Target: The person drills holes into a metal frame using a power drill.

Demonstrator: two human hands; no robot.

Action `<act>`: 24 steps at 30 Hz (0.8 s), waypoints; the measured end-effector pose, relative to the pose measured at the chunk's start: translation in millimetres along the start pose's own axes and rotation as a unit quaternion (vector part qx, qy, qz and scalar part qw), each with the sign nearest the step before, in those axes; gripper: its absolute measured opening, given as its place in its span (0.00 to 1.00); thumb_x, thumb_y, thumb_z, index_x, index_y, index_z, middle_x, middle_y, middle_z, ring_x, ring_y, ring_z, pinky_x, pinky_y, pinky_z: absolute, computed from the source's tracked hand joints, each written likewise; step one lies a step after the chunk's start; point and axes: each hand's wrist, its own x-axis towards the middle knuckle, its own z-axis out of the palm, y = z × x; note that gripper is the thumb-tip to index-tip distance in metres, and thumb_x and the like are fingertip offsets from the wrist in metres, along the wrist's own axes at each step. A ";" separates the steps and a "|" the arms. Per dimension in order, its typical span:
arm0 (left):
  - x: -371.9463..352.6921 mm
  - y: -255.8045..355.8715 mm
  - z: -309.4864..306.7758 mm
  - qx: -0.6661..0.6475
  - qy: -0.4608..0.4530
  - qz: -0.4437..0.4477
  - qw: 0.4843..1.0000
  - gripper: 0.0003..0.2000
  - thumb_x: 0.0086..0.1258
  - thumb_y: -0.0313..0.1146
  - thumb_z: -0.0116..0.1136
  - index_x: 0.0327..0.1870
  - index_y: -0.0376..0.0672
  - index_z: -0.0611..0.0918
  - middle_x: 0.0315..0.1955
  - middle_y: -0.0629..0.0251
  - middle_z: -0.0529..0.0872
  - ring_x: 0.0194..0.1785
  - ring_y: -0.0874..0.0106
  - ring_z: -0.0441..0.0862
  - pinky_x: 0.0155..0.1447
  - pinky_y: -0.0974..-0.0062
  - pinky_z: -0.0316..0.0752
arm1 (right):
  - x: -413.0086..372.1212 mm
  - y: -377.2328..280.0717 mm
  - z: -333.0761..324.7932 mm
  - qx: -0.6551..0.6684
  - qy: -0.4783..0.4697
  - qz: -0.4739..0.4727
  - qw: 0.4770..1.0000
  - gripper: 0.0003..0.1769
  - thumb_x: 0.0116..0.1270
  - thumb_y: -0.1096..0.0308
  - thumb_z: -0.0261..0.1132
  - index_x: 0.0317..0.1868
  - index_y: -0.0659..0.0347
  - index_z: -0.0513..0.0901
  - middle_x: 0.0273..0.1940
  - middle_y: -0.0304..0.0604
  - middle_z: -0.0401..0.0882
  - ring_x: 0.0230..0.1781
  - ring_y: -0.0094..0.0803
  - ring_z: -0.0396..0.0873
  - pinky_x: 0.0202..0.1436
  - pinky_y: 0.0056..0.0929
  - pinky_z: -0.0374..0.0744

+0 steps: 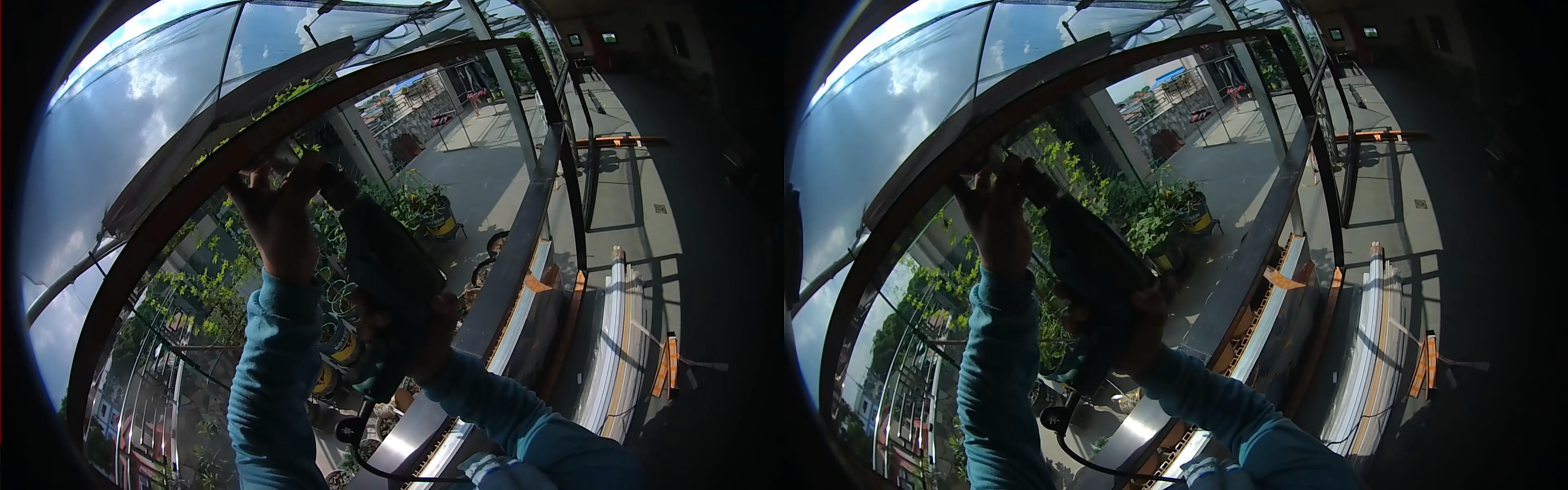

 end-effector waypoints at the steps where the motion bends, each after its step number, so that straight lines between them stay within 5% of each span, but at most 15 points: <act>1: 0.1 1.5 2.2 -0.005 0.005 -0.003 1.000 0.31 0.57 0.14 0.61 0.58 0.49 0.61 0.50 0.60 0.69 0.47 0.66 0.81 0.47 0.69 0.83 | -0.3 -0.6 0.2 -0.016 0.005 -0.006 1.000 0.47 0.58 0.48 0.61 0.69 0.68 0.53 0.56 0.62 0.67 0.45 0.41 0.77 0.47 0.47 0.84; 4: 0.9 4.3 5.0 -0.018 0.012 -0.010 1.000 0.30 0.56 0.14 0.61 0.57 0.49 0.62 0.50 0.59 0.69 0.46 0.66 0.81 0.47 0.69 0.83 | 0.0 -0.8 5.0 -0.062 0.023 -0.013 0.998 0.45 0.56 0.49 0.61 0.71 0.61 0.57 0.57 0.62 0.69 0.41 0.35 0.76 0.45 0.36 0.77; 7: 1.5 4.2 5.5 -0.029 0.001 -0.011 1.000 0.30 0.56 0.13 0.60 0.56 0.49 0.62 0.50 0.59 0.69 0.48 0.67 0.80 0.48 0.69 0.83 | 0.2 0.9 3.0 -0.044 0.013 -0.029 0.999 0.46 0.58 0.48 0.61 0.68 0.68 0.55 0.55 0.64 0.67 0.43 0.38 0.77 0.47 0.47 0.83; 16: 1.7 -4.6 0.9 0.049 -0.004 -0.016 0.999 0.36 0.56 0.13 0.60 0.64 0.49 0.60 0.52 0.62 0.66 0.59 0.65 0.70 0.55 0.68 0.80 | -1.3 -0.1 10.0 -0.058 0.054 -0.019 0.997 0.46 0.56 0.47 0.62 0.68 0.66 0.56 0.56 0.62 0.66 0.38 0.34 0.74 0.46 0.39 0.82; 19: 4.9 -4.6 -14.8 -0.020 0.000 -0.018 1.000 0.30 0.64 0.25 0.61 0.67 0.48 0.63 0.56 0.62 0.70 0.63 0.65 0.68 0.62 0.63 0.72 | -0.9 -1.5 8.5 -0.009 0.046 -0.002 0.999 0.46 0.56 0.46 0.62 0.68 0.65 0.57 0.56 0.61 0.67 0.38 0.34 0.74 0.47 0.38 0.80; 21: 20.5 4.8 -39.7 -0.175 -0.013 0.022 0.984 0.29 0.75 0.46 0.48 0.73 0.47 0.58 0.64 0.57 0.71 0.65 0.62 0.71 0.69 0.58 0.63 | 2.0 -0.6 11.3 -0.003 0.048 -0.006 0.999 0.46 0.56 0.47 0.61 0.68 0.65 0.57 0.56 0.62 0.67 0.39 0.34 0.74 0.47 0.38 0.79; 22: 25.0 1.2 -43.3 -0.180 -0.076 0.054 0.979 0.30 0.73 0.55 0.45 0.68 0.43 0.68 0.65 0.58 0.71 0.66 0.63 0.70 0.70 0.58 0.62 | 2.7 1.4 12.2 0.004 0.053 -0.010 0.999 0.46 0.56 0.47 0.61 0.69 0.66 0.58 0.56 0.62 0.68 0.39 0.34 0.74 0.46 0.37 0.77; 24: 27.0 -4.3 -47.7 -0.197 -0.065 0.078 0.975 0.30 0.73 0.56 0.45 0.66 0.43 0.69 0.63 0.58 0.73 0.65 0.63 0.71 0.70 0.59 0.62 | 2.9 2.2 10.1 -0.037 0.046 -0.012 0.998 0.45 0.57 0.48 0.61 0.69 0.66 0.58 0.56 0.62 0.69 0.39 0.34 0.74 0.46 0.37 0.76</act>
